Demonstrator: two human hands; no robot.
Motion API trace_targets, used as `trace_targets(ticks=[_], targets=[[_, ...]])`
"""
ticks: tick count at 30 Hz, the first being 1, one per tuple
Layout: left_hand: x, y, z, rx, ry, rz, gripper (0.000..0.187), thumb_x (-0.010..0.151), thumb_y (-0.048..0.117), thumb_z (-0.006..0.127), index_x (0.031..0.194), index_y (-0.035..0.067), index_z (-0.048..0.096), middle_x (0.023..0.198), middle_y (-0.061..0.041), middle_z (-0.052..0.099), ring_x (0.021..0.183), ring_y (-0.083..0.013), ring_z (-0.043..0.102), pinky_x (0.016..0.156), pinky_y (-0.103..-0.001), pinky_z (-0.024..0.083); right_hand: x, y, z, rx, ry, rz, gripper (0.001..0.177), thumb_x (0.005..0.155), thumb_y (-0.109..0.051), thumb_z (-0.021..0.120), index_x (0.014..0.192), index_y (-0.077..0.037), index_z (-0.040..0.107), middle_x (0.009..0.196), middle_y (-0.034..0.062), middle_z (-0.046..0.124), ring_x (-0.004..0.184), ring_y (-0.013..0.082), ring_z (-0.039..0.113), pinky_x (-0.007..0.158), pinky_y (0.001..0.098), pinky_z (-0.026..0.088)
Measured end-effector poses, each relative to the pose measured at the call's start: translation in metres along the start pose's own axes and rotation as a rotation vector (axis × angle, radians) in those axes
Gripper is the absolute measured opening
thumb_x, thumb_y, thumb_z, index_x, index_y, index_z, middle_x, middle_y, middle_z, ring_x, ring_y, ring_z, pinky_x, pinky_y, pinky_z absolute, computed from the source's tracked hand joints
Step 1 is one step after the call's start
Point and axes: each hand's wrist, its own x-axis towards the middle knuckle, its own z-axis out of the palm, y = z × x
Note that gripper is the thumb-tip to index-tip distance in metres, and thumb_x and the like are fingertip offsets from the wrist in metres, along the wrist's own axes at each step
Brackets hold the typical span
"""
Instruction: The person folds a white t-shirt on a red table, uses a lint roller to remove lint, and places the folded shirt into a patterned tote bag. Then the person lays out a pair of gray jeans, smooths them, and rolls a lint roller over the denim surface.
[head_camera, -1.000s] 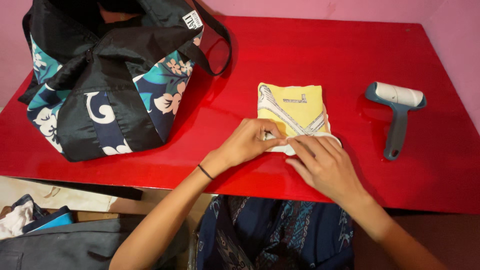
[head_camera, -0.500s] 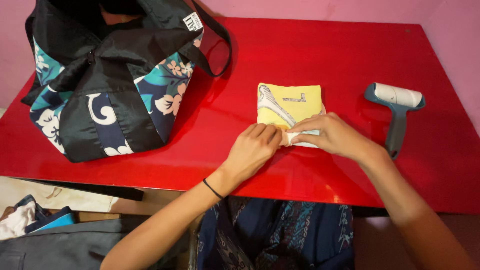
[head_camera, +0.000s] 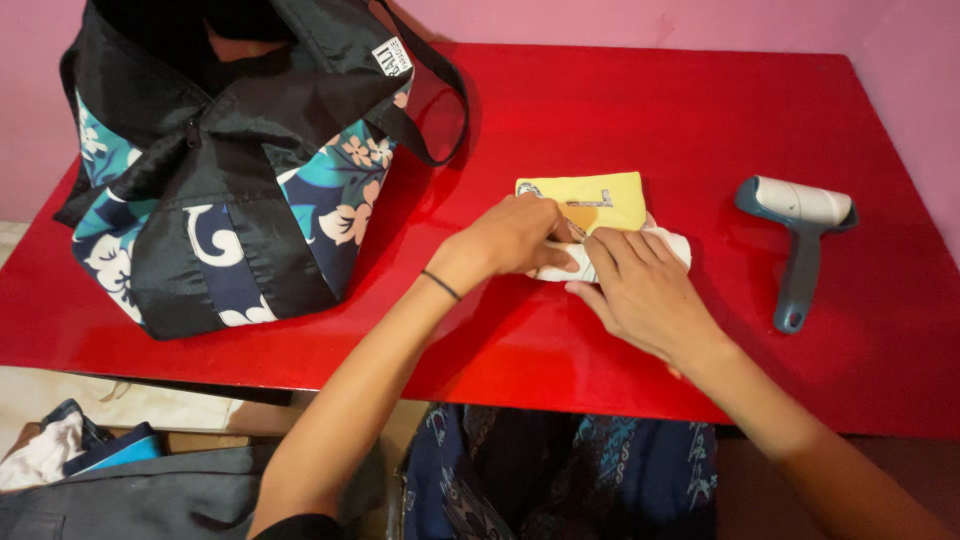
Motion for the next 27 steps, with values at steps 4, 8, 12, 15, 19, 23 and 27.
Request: trace_targets(ticks=[4, 8, 12, 15, 19, 23, 27], targets=[[0.022, -0.019, -0.007, -0.032, 0.030, 0.194, 0.030, 0.080, 0.034, 0.082, 0.103, 0.015, 0.081, 0.089, -0.009, 0.077, 0.079, -0.0265, 0.074, 0.073, -0.039, 0.057, 0.015, 0.020, 0.021, -0.003, 0.002, -0.033, 0.030, 0.092, -0.034, 0.072, 0.099, -0.006, 0.066, 0.095, 0.0086, 0.062, 0.093, 0.0279, 0.064, 0.087, 0.0453, 0.053], [0.012, -0.029, -0.007, -0.131, 0.026, 0.184, 0.025, 0.095, 0.031, 0.069, 0.104, 0.009, 0.077, 0.083, -0.013, 0.072, 0.073, -0.0286, 0.069, 0.070, -0.042, 0.055, 0.028, 0.031, 0.032, 0.032, 0.015, -0.036, 0.026, 0.096, -0.032, 0.069, 0.088, -0.008, 0.067, 0.085, 0.0072, 0.061, 0.080, 0.0266, 0.065, 0.067, 0.0406, 0.053], [-0.021, -0.003, 0.037, 0.241, 0.577, 0.242, 0.031, 0.088, 0.013, 0.062, 0.117, 0.001, 0.062, 0.114, -0.021, 0.061, 0.087, -0.0352, 0.061, 0.077, -0.046, 0.048, 0.039, 0.034, 0.036, 0.085, 0.038, -0.059, 0.022, 0.096, -0.025, 0.065, 0.085, -0.007, 0.070, 0.079, 0.0077, 0.063, 0.074, 0.0275, 0.067, 0.062, 0.0404, 0.053], [-0.024, 0.009, 0.059, 0.227, 0.656, 0.163, 0.041, 0.090, 0.022, 0.058, 0.125, -0.001, 0.055, 0.114, -0.018, 0.058, 0.104, -0.0354, 0.057, 0.085, -0.049, 0.045, 0.043, 0.037, 0.037, 0.146, -0.062, 0.009, 0.022, 0.097, -0.021, 0.062, 0.086, -0.005, 0.072, 0.081, 0.0090, 0.068, 0.073, 0.0290, 0.069, 0.061, 0.0414, 0.054], [-0.014, 0.004, 0.059, 0.454, 0.859, 0.240, 0.062, 0.082, 0.048, 0.056, 0.118, -0.003, 0.055, 0.110, -0.025, 0.055, 0.106, -0.0388, 0.053, 0.092, -0.055, 0.043, 0.053, 0.044, 0.035, 0.231, -0.225, 0.110, 0.028, 0.099, -0.019, 0.055, 0.084, -0.001, 0.070, 0.081, 0.0130, 0.070, 0.076, 0.0333, 0.070, 0.060, 0.0441, 0.054], [-0.011, 0.005, 0.066, 0.615, 0.949, 0.318, 0.074, 0.094, 0.059, 0.051, 0.133, -0.003, 0.053, 0.118, -0.024, 0.056, 0.109, -0.0377, 0.052, 0.094, -0.055, 0.042, 0.065, 0.051, 0.035, 0.387, -0.286, 0.218, 0.034, 0.101, -0.022, 0.051, 0.085, 0.002, 0.070, 0.081, 0.0209, 0.070, 0.076, 0.0407, 0.068, 0.062, 0.0495, 0.052], [0.006, -0.009, 0.068, 0.581, 0.778, 0.273, 0.056, 0.101, 0.046, 0.055, 0.130, -0.002, 0.057, 0.110, -0.019, 0.057, 0.099, -0.0326, 0.052, 0.088, -0.049, 0.043, 0.074, 0.061, 0.044, 0.441, -0.547, 0.414, 0.047, 0.107, -0.030, 0.044, 0.082, 0.004, 0.065, 0.076, 0.0260, 0.069, 0.073, 0.0412, 0.069, 0.070, 0.0486, 0.054]])
